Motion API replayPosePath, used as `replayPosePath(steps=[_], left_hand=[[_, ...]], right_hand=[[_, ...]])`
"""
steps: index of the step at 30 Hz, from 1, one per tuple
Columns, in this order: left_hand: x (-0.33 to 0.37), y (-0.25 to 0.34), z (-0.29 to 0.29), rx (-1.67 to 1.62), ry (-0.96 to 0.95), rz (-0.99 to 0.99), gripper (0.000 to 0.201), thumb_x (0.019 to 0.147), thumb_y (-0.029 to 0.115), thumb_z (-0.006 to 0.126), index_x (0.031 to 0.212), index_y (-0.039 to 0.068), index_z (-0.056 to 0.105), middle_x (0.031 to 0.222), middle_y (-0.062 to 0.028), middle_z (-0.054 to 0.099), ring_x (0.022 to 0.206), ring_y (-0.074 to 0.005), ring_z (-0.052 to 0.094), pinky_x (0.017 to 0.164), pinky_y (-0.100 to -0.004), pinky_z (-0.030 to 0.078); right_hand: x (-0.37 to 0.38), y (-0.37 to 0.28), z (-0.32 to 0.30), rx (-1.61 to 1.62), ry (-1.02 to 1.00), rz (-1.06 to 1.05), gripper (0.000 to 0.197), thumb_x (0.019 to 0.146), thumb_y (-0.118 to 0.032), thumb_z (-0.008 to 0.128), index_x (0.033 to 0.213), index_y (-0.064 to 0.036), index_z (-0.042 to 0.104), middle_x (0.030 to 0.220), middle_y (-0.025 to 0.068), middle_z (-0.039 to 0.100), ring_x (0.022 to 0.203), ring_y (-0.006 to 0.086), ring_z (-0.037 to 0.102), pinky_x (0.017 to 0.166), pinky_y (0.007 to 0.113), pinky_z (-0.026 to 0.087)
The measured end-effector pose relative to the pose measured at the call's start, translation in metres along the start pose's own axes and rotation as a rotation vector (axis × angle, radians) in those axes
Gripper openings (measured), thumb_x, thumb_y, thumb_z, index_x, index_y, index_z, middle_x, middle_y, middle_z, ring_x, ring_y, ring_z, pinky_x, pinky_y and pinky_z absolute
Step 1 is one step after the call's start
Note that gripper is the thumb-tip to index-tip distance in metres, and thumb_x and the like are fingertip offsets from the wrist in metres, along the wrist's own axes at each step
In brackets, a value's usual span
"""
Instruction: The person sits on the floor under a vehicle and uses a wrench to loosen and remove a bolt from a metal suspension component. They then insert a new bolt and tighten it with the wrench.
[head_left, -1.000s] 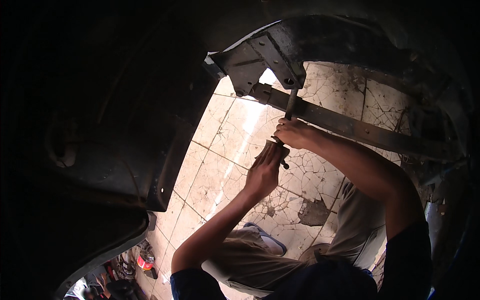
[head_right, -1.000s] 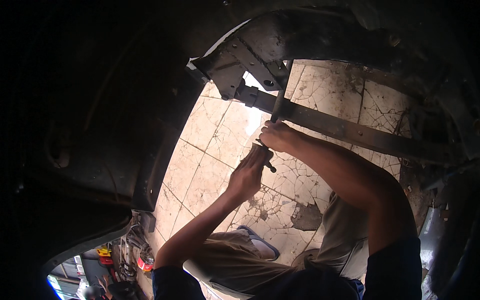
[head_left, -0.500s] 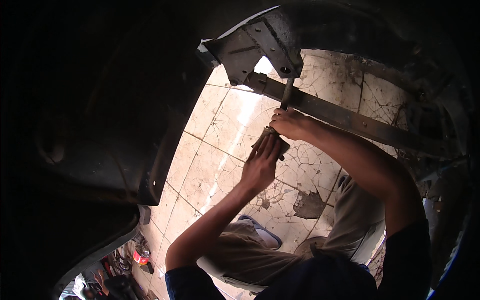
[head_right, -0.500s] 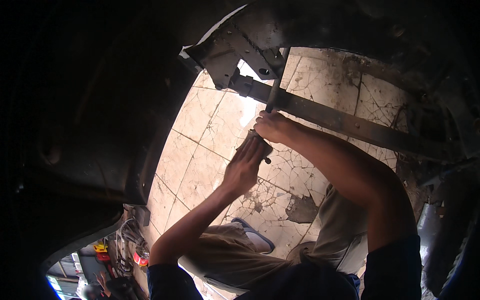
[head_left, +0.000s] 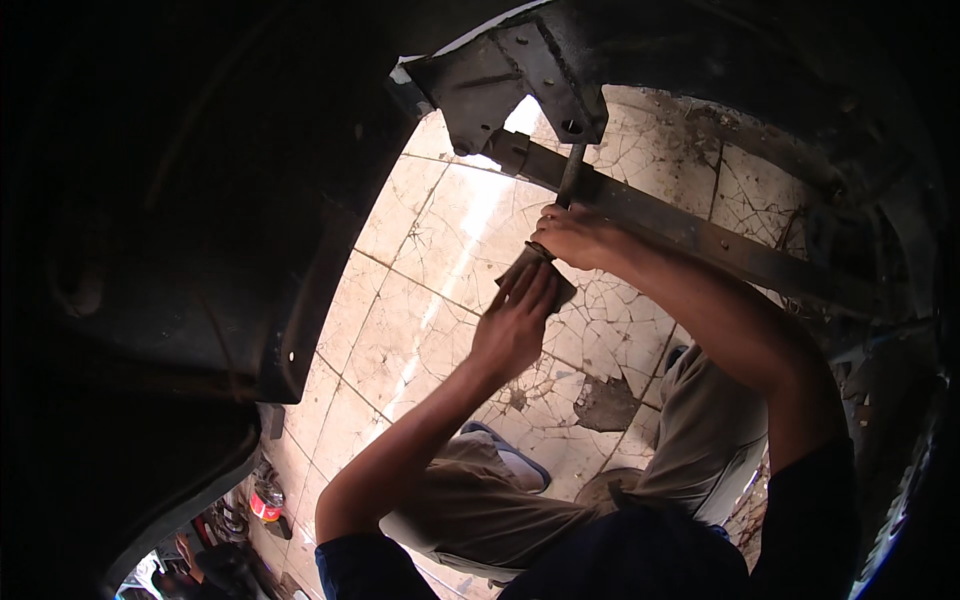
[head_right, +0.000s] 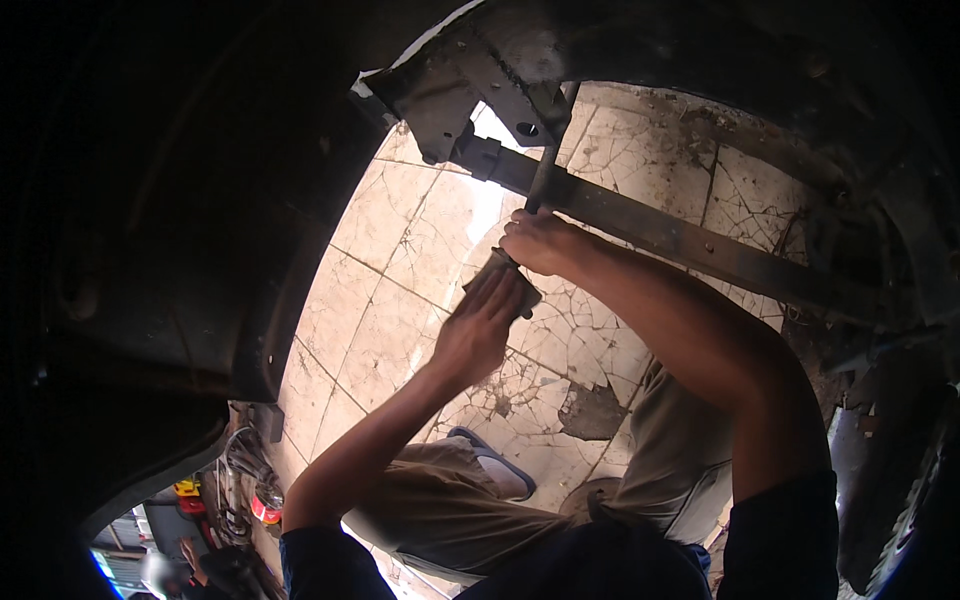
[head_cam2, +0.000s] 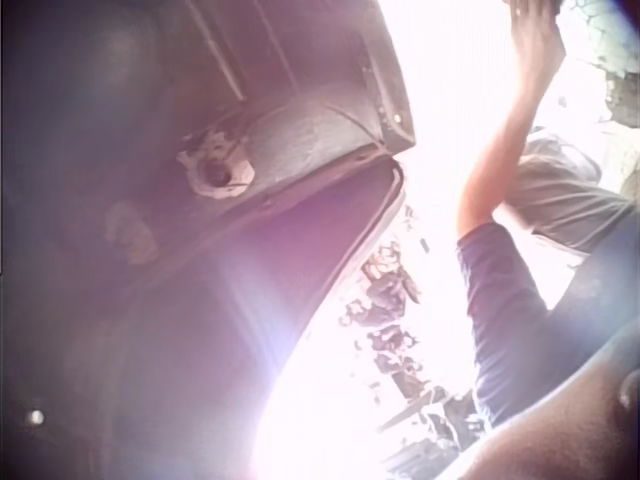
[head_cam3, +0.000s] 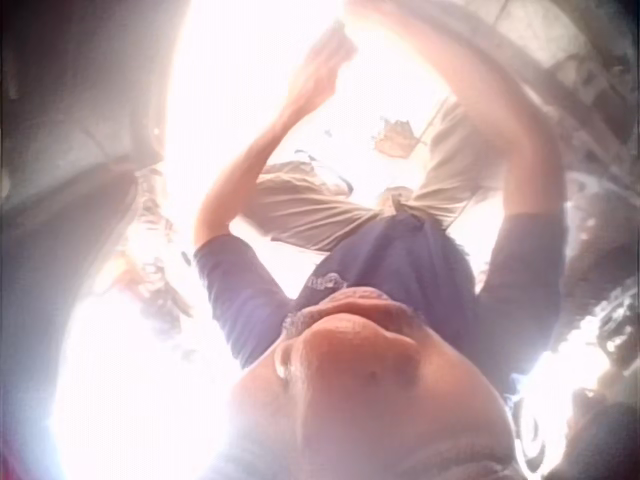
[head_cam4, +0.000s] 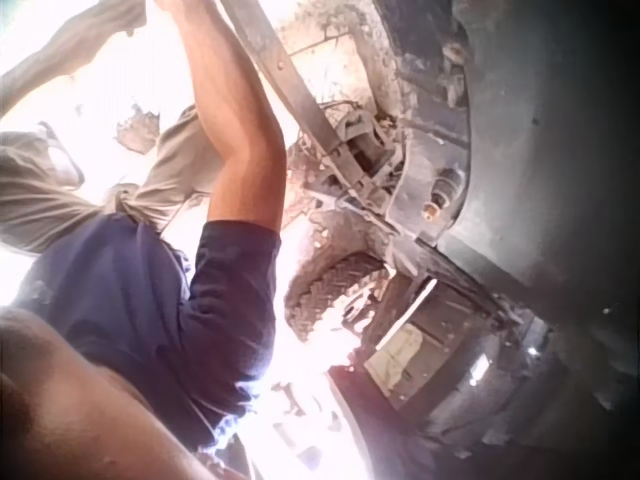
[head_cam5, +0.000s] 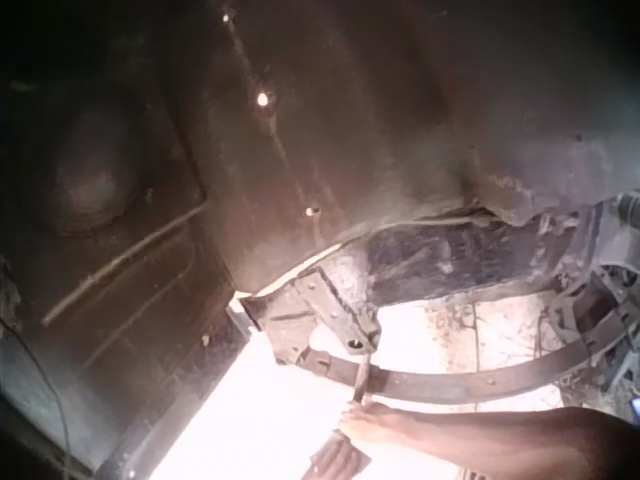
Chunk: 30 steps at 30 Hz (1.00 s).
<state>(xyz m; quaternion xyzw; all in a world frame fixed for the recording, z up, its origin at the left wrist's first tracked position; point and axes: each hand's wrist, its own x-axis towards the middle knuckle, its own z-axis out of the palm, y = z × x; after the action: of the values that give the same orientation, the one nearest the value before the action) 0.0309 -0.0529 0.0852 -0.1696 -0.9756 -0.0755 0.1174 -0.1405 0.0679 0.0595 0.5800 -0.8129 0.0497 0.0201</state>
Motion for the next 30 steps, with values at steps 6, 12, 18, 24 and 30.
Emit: replayPosePath(steps=[6,12,18,24,30], left_hand=[[0.001,0.002,0.003,-0.028,0.055,0.015,0.055,0.079,-0.003,0.051,0.134,-0.002,0.046,0.138,-0.0241,0.048,0.126,-0.0382,0.05,0.104,-0.0429,0.043],[-0.001,-0.009,0.002,-0.235,0.01,-0.177,0.057,0.084,-0.002,0.05,0.14,0.003,0.041,0.14,-0.0231,0.046,0.117,-0.0409,0.056,0.094,-0.046,0.05],[-0.005,-0.017,0.004,-0.174,0.028,-0.133,0.056,0.081,-0.004,0.05,0.137,-0.004,0.042,0.142,-0.0273,0.043,0.128,-0.039,0.048,0.1,-0.0429,0.048],[-0.002,-0.01,0.006,-0.107,0.038,-0.044,0.053,0.081,-0.004,0.049,0.134,-0.004,0.045,0.139,-0.0263,0.046,0.128,-0.0388,0.047,0.102,-0.0424,0.046],[-0.008,-0.001,0.007,-0.093,0.076,-0.083,0.057,0.079,-0.006,0.048,0.136,-0.004,0.044,0.138,-0.0254,0.048,0.131,-0.038,0.045,0.102,-0.0444,0.043]], right_hand=[[-0.001,0.003,-0.006,0.008,-0.014,-0.001,0.017,0.086,-0.006,0.06,0.1,-0.0103,0.067,0.113,0.0051,0.064,0.118,0.022,0.053,0.093,0.044,0.046],[-0.001,0.004,-0.004,0.04,-0.025,0.023,0.018,0.084,-0.005,0.062,0.101,-0.0098,0.066,0.113,0.0049,0.063,0.12,0.0218,0.052,0.092,0.044,0.046],[0.007,-0.003,-0.02,0.047,-0.243,0.07,0.043,0.079,0.005,0.061,0.12,-0.01,0.06,0.127,0.0019,0.057,0.129,0.0203,0.044,0.099,0.041,0.043],[0.004,0.001,-0.012,0.059,-0.157,0.04,0.04,0.077,0.006,0.062,0.115,-0.0083,0.06,0.126,0.0032,0.058,0.127,0.0214,0.046,0.096,0.039,0.045],[0.005,0.001,-0.016,0.064,-0.188,0.035,0.042,0.076,0.007,0.063,0.115,-0.0066,0.06,0.125,0.0045,0.059,0.127,0.0225,0.047,0.097,0.038,0.046]])
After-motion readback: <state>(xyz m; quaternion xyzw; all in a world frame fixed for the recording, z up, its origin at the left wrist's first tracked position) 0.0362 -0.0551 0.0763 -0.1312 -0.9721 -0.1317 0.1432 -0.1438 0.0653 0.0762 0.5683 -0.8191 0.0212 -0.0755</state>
